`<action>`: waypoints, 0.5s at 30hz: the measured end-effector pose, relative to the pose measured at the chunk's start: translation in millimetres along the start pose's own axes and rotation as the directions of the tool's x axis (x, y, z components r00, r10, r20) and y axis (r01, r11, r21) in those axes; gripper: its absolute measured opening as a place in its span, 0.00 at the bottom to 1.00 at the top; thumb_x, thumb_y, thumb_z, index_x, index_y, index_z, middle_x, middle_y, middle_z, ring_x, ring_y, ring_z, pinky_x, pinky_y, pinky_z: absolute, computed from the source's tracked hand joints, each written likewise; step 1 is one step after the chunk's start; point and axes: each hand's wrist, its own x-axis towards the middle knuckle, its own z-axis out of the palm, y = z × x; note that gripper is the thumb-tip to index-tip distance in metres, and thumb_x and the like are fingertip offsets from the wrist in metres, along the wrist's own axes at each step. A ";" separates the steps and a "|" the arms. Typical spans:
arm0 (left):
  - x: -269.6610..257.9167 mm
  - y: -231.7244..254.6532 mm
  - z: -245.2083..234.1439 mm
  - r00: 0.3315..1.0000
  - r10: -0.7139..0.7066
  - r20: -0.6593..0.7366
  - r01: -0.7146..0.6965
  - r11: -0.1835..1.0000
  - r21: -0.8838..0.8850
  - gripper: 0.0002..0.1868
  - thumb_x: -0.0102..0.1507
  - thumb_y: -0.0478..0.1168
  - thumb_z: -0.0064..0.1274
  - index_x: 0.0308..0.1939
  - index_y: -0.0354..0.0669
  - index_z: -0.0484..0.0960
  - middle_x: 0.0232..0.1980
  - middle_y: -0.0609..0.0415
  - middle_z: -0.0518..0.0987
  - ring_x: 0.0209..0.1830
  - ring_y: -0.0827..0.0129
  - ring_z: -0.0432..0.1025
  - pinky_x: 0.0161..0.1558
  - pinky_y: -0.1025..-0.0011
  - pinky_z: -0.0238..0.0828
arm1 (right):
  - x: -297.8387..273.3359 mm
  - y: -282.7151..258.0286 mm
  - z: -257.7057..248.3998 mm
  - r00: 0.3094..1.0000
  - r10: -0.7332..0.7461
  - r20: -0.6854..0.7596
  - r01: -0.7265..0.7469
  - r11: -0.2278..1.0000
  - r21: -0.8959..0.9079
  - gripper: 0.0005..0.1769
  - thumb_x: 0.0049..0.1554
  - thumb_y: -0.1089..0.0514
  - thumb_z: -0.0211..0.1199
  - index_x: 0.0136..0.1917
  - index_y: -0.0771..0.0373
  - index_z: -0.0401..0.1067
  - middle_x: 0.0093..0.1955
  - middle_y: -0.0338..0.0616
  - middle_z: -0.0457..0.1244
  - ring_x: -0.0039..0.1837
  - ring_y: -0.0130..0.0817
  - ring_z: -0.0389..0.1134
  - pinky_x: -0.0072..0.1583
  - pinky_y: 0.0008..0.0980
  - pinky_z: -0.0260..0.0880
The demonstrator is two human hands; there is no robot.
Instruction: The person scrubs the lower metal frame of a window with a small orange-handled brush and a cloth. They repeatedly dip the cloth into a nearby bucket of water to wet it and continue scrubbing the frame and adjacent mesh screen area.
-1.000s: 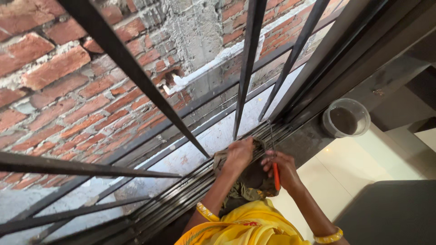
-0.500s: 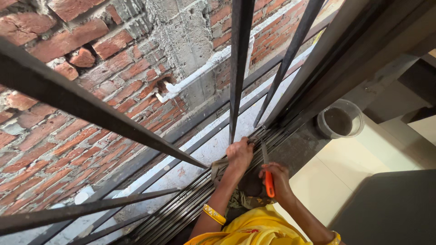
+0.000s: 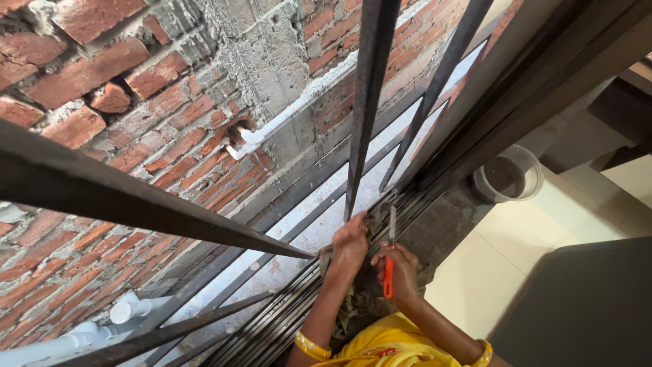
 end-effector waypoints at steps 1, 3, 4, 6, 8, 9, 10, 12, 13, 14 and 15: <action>-4.9 -4.7 -1.6 0.998 0.045 -0.050 -0.045 0.999 -0.001 0.19 0.64 0.33 0.44 0.58 0.45 0.79 0.44 0.45 0.84 0.42 0.49 0.79 0.44 0.55 0.75 | 0.8 -0.3 3.5 0.999 0.020 -0.026 -0.020 1.000 -0.001 0.15 0.59 0.54 0.54 0.53 0.67 0.73 0.32 0.50 0.65 0.23 0.29 0.57 0.26 0.30 0.55; -8.4 -11.9 1.4 0.991 0.092 -0.097 -0.087 0.994 0.060 0.15 0.63 0.34 0.48 0.53 0.45 0.82 0.43 0.44 0.85 0.42 0.48 0.79 0.44 0.54 0.74 | 8.1 0.1 13.9 0.995 0.075 -0.059 -0.072 0.997 0.039 0.17 0.60 0.53 0.54 0.52 0.68 0.72 0.32 0.51 0.65 0.23 0.31 0.55 0.25 0.31 0.53; -9.2 -15.6 4.4 0.986 0.117 -0.117 -0.107 0.990 0.091 0.13 0.63 0.34 0.50 0.50 0.45 0.83 0.42 0.44 0.85 0.41 0.47 0.79 0.44 0.54 0.74 | 10.6 0.7 17.5 0.992 0.103 -0.075 -0.099 0.993 0.060 0.17 0.60 0.52 0.53 0.52 0.69 0.71 0.32 0.52 0.65 0.22 0.32 0.54 0.25 0.31 0.52; -6.3 -21.7 11.3 0.989 0.094 -0.112 -0.085 0.993 0.079 0.11 0.64 0.34 0.50 0.49 0.45 0.84 0.40 0.43 0.85 0.38 0.46 0.79 0.41 0.53 0.74 | 12.8 2.6 25.4 0.985 0.138 -0.108 -0.130 0.988 0.082 0.17 0.60 0.53 0.53 0.51 0.69 0.72 0.31 0.51 0.64 0.23 0.32 0.55 0.25 0.33 0.51; -1.7 -25.6 12.5 0.989 0.098 -0.112 -0.089 0.993 0.081 0.11 0.65 0.34 0.49 0.49 0.44 0.84 0.38 0.42 0.85 0.35 0.47 0.79 0.38 0.54 0.75 | 12.5 3.7 32.1 0.981 0.160 -0.111 -0.148 0.983 0.111 0.17 0.60 0.53 0.53 0.50 0.70 0.71 0.31 0.50 0.63 0.23 0.33 0.55 0.26 0.34 0.52; 1.1 -24.4 11.1 0.987 0.116 -0.112 -0.106 0.991 0.087 0.11 0.66 0.33 0.49 0.49 0.43 0.84 0.38 0.42 0.85 0.33 0.49 0.79 0.36 0.55 0.75 | 12.6 3.3 34.3 0.982 0.163 -0.100 -0.149 0.980 0.130 0.16 0.61 0.53 0.53 0.49 0.70 0.71 0.31 0.49 0.63 0.23 0.32 0.55 0.26 0.34 0.52; 3.0 -21.0 7.3 0.985 0.133 -0.112 -0.123 0.988 0.092 0.11 0.66 0.33 0.49 0.49 0.43 0.83 0.37 0.43 0.85 0.31 0.50 0.79 0.34 0.56 0.76 | 12.4 2.8 36.0 0.982 0.165 -0.090 -0.151 0.977 0.148 0.16 0.61 0.53 0.53 0.48 0.70 0.70 0.31 0.48 0.63 0.24 0.32 0.55 0.26 0.33 0.52; 1.0 -8.5 -8.6 1.000 -0.009 -0.013 0.008 0.999 -0.049 0.13 0.67 0.32 0.46 0.53 0.42 0.83 0.34 0.45 0.84 0.26 0.59 0.78 0.31 0.63 0.76 | 10.5 0.8 36.9 0.984 0.166 -0.058 -0.155 0.976 0.151 0.16 0.62 0.53 0.51 0.46 0.69 0.69 0.31 0.48 0.63 0.24 0.31 0.55 0.27 0.33 0.52; -2.2 0.0 -18.7 0.996 -0.076 0.042 0.080 0.990 -0.113 0.14 0.68 0.32 0.45 0.54 0.42 0.83 0.33 0.47 0.84 0.24 0.63 0.78 0.29 0.67 0.76 | 9.9 0.7 37.9 0.985 0.166 -0.041 -0.158 0.976 0.151 0.16 0.63 0.53 0.50 0.45 0.68 0.69 0.31 0.47 0.62 0.24 0.31 0.55 0.27 0.33 0.52; -6.2 9.3 -28.5 0.984 -0.161 0.080 0.177 0.946 -0.272 0.14 0.69 0.33 0.45 0.55 0.41 0.83 0.32 0.47 0.83 0.23 0.66 0.75 0.27 0.68 0.73 | 9.5 2.0 39.4 0.985 0.169 -0.037 -0.161 0.975 0.155 0.16 0.63 0.52 0.50 0.45 0.68 0.68 0.31 0.47 0.62 0.24 0.31 0.55 0.26 0.33 0.51; -9.3 17.9 -37.3 0.963 -0.236 0.132 0.270 0.867 -0.418 0.14 0.70 0.35 0.45 0.55 0.39 0.83 0.32 0.47 0.82 0.22 0.68 0.73 0.26 0.69 0.71 | 10.2 4.0 41.0 0.985 0.170 -0.033 -0.163 0.974 0.159 0.16 0.63 0.52 0.50 0.44 0.67 0.68 0.31 0.47 0.62 0.23 0.31 0.55 0.26 0.33 0.50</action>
